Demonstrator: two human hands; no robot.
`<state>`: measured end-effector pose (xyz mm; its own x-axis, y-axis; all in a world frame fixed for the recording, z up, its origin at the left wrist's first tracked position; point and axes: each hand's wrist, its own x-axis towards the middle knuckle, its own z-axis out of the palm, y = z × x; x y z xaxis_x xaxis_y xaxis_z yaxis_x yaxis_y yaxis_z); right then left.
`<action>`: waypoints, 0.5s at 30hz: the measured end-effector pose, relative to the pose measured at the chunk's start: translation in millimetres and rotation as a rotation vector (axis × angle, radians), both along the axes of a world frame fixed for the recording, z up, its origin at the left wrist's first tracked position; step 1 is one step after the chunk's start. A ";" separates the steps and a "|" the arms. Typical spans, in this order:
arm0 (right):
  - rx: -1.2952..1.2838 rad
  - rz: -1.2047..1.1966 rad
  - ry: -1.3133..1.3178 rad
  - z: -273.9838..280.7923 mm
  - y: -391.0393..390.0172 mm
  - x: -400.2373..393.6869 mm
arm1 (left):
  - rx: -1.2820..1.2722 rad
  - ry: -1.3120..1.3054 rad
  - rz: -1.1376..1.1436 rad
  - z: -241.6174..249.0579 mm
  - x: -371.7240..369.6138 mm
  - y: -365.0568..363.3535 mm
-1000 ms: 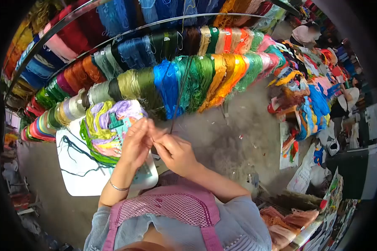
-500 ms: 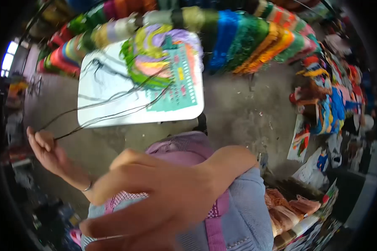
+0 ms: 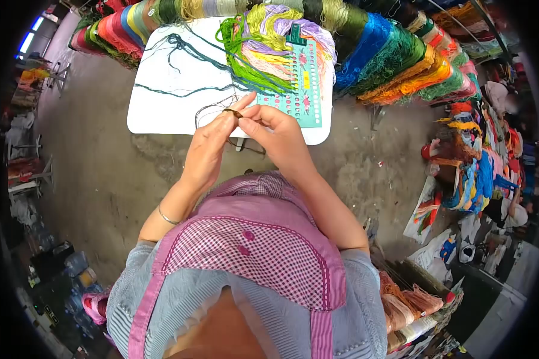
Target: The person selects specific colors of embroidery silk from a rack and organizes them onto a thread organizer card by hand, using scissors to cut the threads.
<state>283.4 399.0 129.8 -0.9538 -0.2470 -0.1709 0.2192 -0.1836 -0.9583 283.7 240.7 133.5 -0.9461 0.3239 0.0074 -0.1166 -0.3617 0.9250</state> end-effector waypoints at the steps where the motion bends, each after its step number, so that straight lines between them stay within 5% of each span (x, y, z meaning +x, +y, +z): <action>1: -0.027 -0.055 -0.007 -2.5 -1.9 1.3 | 0.000 -0.005 -0.003 -0.3 -1.2 -0.7; 15: -0.060 -0.139 0.008 -18.7 6.1 -0.8 | 0.262 -0.304 -0.034 -14.5 -18.6 3.1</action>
<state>282.6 405.1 111.2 -0.9809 -0.1221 -0.1516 0.1797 -0.2683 -0.9464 265.2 243.9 119.0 -0.9068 0.3790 -0.1845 -0.3863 -0.5720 0.7236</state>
